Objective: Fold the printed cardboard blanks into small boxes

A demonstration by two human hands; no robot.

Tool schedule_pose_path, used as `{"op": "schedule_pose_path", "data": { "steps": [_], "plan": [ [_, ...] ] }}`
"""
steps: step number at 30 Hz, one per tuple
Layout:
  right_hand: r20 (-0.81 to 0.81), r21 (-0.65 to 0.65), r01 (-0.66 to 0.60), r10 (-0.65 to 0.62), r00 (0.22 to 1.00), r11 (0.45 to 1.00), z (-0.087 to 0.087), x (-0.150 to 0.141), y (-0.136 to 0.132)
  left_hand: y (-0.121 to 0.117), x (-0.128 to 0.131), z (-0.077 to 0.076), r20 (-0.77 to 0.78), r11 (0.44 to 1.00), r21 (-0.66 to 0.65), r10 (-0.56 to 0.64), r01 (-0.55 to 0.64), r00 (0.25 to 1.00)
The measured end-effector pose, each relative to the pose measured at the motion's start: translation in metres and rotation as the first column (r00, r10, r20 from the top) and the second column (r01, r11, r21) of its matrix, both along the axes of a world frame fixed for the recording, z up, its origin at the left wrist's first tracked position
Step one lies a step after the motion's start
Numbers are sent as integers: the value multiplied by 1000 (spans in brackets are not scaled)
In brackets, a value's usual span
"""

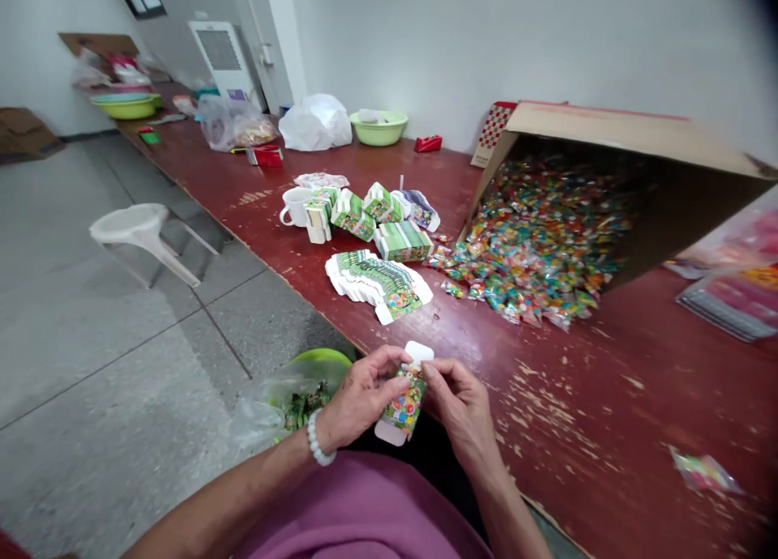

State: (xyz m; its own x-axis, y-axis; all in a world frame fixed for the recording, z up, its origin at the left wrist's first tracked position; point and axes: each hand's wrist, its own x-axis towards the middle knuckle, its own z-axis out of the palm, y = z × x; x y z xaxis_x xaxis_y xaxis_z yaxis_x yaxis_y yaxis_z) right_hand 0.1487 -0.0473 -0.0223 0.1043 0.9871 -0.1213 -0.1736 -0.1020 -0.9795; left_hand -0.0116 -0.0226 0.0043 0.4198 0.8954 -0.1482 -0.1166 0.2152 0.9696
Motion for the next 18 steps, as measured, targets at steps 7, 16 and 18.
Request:
{"op": "schedule_pose_path", "data": {
  "steps": [7,16,18],
  "plan": [
    [-194,-30,-28,21,981,999,2,5,8,3,-1,0,-86,997,77,6,0,996],
    [139,177,41,-66,988,983,12,6,1,1,6,3,100,975,-217,78,-55,992],
    [183,197,17,-53,982,980,13,6,0,0,8,6,136,945,-318,-37,78,990]
  ]
}}
